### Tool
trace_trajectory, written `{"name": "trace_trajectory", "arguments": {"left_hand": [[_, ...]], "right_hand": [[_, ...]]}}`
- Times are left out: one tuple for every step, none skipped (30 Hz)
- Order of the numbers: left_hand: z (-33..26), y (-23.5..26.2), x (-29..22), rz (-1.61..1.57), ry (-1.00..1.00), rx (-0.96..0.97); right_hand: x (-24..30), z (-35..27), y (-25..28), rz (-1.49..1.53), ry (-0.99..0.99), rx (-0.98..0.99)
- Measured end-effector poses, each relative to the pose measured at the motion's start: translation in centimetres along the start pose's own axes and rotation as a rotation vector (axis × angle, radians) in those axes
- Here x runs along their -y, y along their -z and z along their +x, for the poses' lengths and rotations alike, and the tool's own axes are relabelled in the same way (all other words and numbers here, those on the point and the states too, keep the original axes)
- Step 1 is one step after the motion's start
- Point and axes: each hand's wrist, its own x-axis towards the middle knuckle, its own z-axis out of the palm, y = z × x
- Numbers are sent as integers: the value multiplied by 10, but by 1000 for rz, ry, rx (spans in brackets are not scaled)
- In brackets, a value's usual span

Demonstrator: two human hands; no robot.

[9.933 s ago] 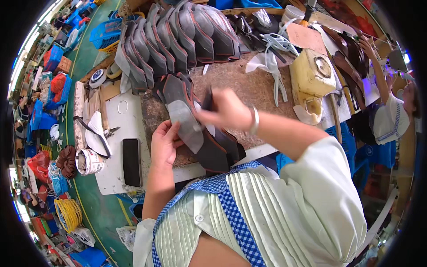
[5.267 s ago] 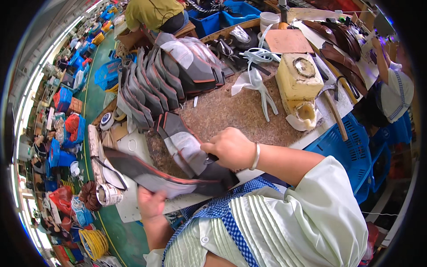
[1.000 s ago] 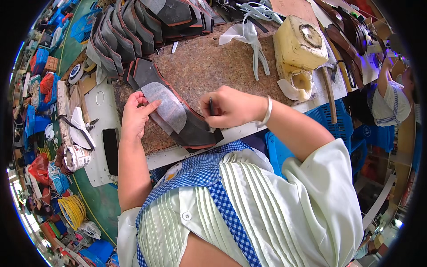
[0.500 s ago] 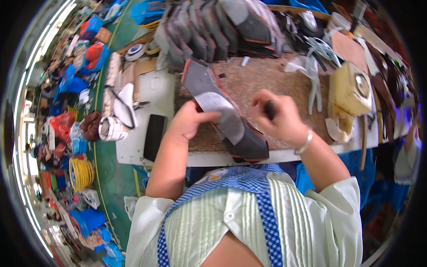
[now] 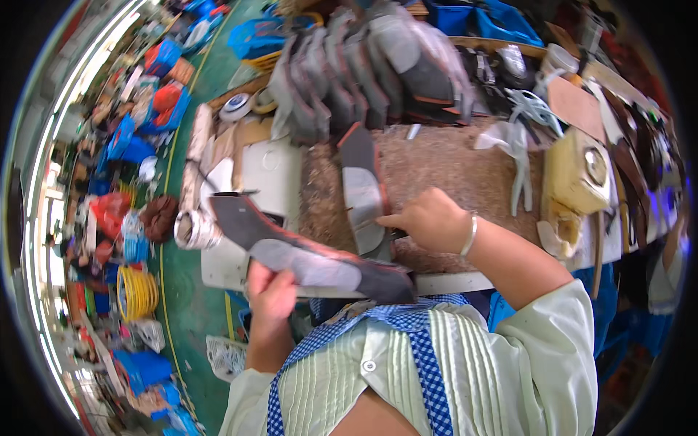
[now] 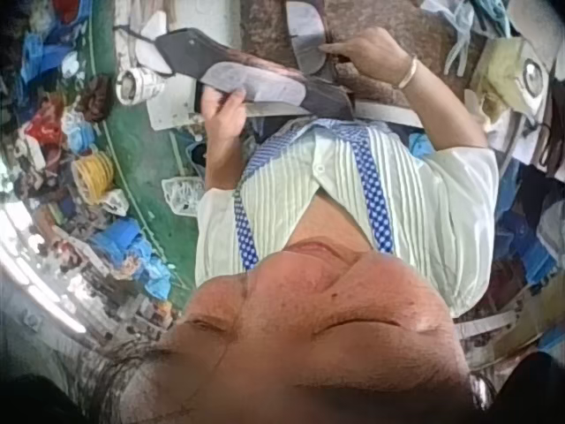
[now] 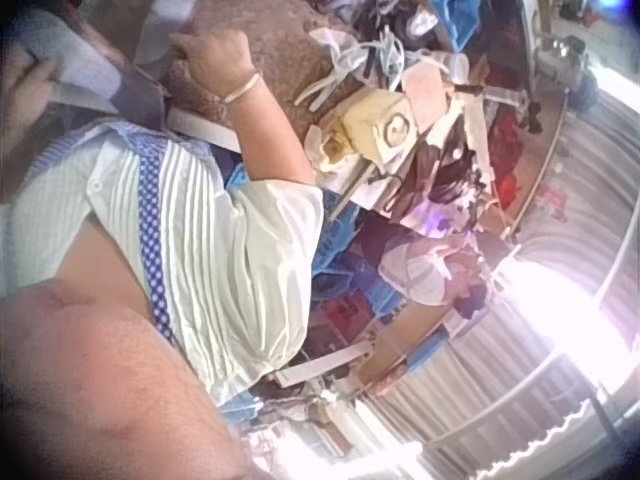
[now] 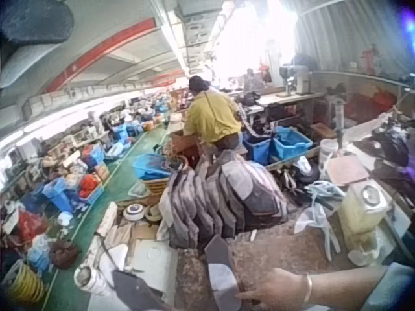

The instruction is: Apply glue to the edges and designated areas of shoe upper components using a brush.

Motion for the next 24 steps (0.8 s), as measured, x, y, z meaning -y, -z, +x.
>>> {"name": "trace_trajectory", "arguments": {"left_hand": [[9, -2, -8, 70, -59, -60], [21, -3, -18, 74, -120, -166], [34, -3, -32, 40, -202, -185], [49, 5, -45, 64, -242, -162], [67, -4, -58, 82, -246, -114], [88, -21, -68, 149, -243, 36], [103, -35, -67, 171, -199, 104], [117, -47, -64, 196, -154, 171], [128, -62, -56, 210, -145, 274], [135, -77, -48, 225, -137, 375], [143, -90, -45, 191, -121, 444], [154, -104, -47, 190, -116, 470], [167, -119, -53, 173, -127, 404], [186, -131, -52, 159, -132, 328], [212, -139, -46, 177, -102, 301], [241, -143, -41, 192, -82, 274], [274, -141, -27, 202, -29, 267], [306, -131, -8, 214, 18, 248], [332, -121, 13, 228, 24, 214], [356, -113, 34, 239, 41, 187], [371, -105, 48, 235, 55, 194], [382, -97, 63, 313, 27, 85], [394, -92, 78, 385, 10, -14], [403, -90, 80, 451, -17, -2]], "right_hand": [[-3, -2, -2, 20, 37, -52], [-4, -4, -1, 35, 74, -104], [-3, -4, 8, 51, 68, -154], [-7, -7, 7, 42, 67, -222], [-10, -14, 11, 29, 46, -280], [-9, -22, 18, 17, 30, -342], [-6, -26, 18, 11, 0, -350], [-1, -29, 16, -21, 13, -280], [3, -33, 15, -51, 27, -210], [8, -37, 15, -52, 3, -220], [14, -42, 17, -29, 17, -224], [16, -47, 18, -8, 30, -230], [15, -56, 17, -21, 41, -204], [10, -64, 21, -13, 27, -211], [5, -75, 30, -2, -54, -208], [1, -86, 34, 2, -133, -205], [-3, -99, 31, 21, -211, -208], [-4, -110, 29, 17, -217, -212], [-3, -120, 28, 88, -248, -320], [-3, -128, 26, 163, -290, -424], [-4, -134, 23, 203, -340, -583], [-6, -146, 22, 291, -396, -749], [-11, -161, 23, 369, -467, -911], [-18, -179, 21, 609, -519, -1141]]}}
